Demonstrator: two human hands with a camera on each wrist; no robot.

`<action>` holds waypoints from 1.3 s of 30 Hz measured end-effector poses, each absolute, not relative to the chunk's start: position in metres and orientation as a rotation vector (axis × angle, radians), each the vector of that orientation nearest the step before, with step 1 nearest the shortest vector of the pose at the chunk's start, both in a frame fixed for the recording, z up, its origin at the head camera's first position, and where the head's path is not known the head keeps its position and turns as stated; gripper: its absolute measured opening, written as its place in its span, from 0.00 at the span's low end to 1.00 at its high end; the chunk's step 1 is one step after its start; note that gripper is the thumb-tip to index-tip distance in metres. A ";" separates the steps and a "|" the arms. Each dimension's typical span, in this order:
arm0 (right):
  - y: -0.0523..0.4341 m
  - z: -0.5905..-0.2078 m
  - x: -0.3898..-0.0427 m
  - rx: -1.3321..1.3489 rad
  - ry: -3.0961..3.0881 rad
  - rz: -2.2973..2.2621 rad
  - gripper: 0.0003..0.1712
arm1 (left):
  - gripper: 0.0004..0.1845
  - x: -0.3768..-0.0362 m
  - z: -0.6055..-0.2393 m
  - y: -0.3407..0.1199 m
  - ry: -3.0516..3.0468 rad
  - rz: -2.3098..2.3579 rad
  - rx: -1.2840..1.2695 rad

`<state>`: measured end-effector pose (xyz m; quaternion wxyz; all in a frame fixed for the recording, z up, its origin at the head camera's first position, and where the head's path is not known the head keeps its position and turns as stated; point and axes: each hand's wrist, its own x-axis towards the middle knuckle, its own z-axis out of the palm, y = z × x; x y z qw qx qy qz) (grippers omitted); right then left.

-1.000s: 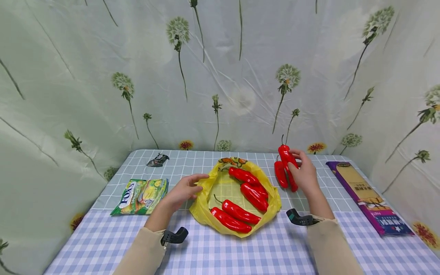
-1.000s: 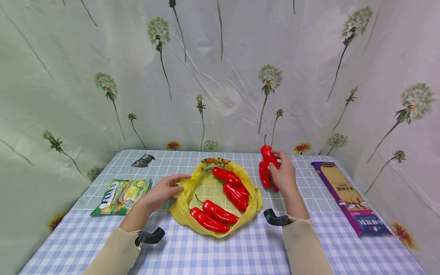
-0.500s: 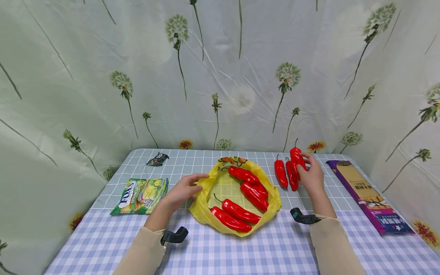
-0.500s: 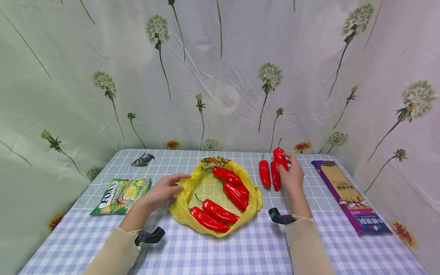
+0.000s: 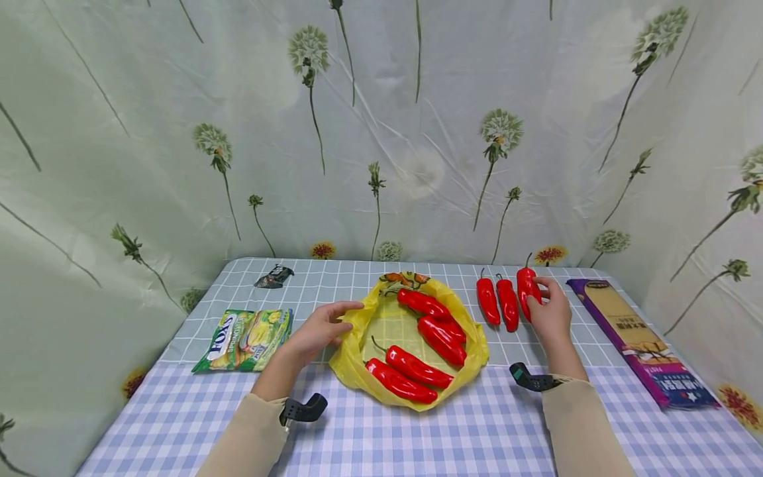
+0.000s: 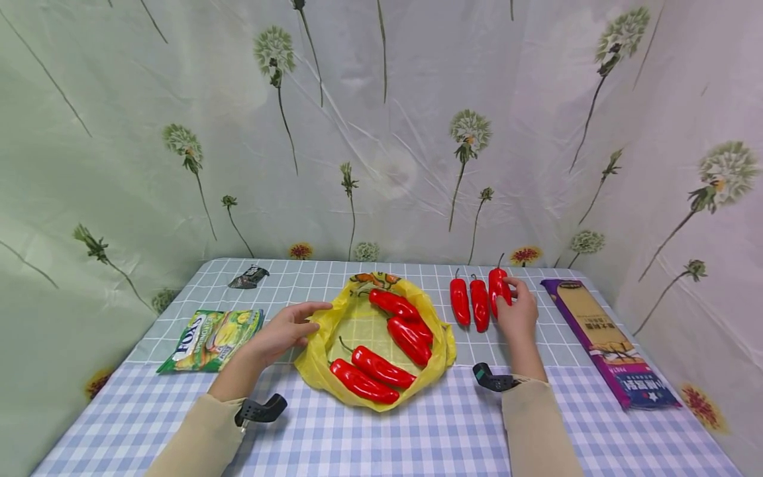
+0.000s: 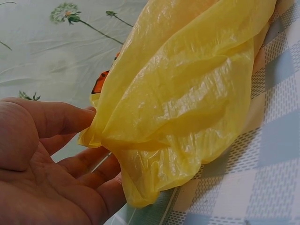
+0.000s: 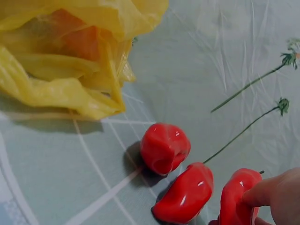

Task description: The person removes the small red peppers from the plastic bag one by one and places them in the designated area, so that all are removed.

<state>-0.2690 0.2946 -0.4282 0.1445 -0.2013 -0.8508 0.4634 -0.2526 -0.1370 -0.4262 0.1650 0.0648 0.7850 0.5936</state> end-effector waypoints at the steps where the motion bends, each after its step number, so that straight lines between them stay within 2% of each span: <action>1: 0.295 -0.430 -0.269 -0.582 -2.451 1.336 0.31 | 0.24 -0.253 -0.426 -0.137 2.235 1.693 0.184; 17: 0.300 -0.446 -0.276 -0.672 -2.478 1.332 0.31 | 0.25 -0.252 -0.429 -0.138 2.200 1.711 0.210; 39: 0.296 -0.445 -0.274 -0.667 -2.497 1.288 0.27 | 0.24 -0.252 -0.428 -0.137 2.215 1.685 0.203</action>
